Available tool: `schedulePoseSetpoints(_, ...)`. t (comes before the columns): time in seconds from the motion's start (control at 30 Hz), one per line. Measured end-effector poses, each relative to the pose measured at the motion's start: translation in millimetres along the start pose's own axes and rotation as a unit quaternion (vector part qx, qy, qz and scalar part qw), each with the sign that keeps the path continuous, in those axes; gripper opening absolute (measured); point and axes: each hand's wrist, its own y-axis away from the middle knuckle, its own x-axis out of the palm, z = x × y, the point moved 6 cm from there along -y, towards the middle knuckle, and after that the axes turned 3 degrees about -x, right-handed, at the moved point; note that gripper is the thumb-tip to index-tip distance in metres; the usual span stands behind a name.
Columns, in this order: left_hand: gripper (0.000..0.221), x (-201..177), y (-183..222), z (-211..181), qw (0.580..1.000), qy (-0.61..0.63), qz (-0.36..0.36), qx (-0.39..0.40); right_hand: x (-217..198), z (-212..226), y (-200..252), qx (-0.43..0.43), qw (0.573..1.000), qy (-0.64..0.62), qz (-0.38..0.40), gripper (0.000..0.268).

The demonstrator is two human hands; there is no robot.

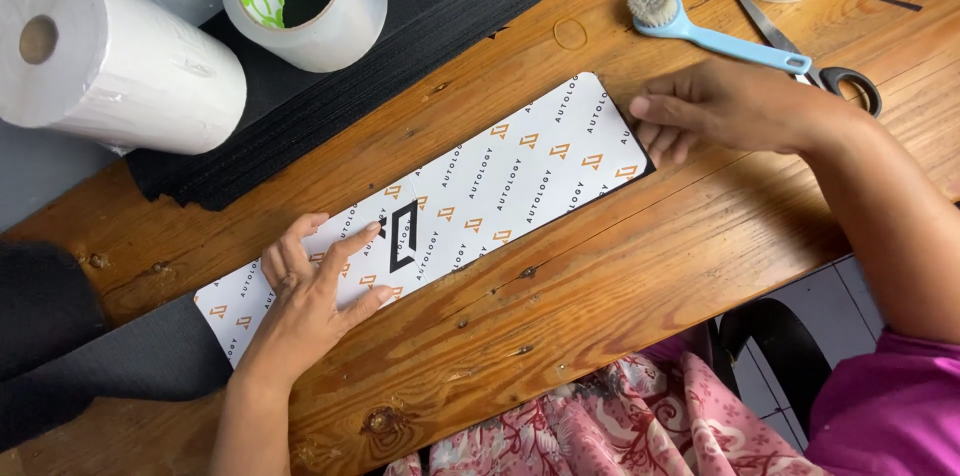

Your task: Applying a branded adhesive strip to a black fabric strap and smoothing it down by hand.

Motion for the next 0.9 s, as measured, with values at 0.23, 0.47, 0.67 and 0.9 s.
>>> schedulePoseSetpoints(0.23, 0.068, 4.3, 2.1, 3.6, 0.999, 0.018, 0.017, -0.034, 18.2, -5.8, 14.4, 0.050, 0.999, -0.006, 0.010, 0.026)
schedulePoseSetpoints(0.47, 0.069, 3.1, 2.4, 3.1, 1.000, 0.006, 0.010, -0.019, 19.1, -3.3, 8.4, 0.041, 0.999, -0.001, 0.002, 0.023)
schedulePoseSetpoints(0.67, 0.069, 2.2, 2.9, 0.9, 1.000, -0.010, -0.009, -0.017, 18.5, -6.3, 6.6, 0.037, 0.999, 0.001, 0.000, 0.024)
schedulePoseSetpoints(0.9, 0.071, 1.7, 4.0, -0.1, 0.999, 0.002, 0.006, -0.040, 18.7, -4.2, 7.9, 0.041, 0.999, -0.001, 0.006, 0.022)
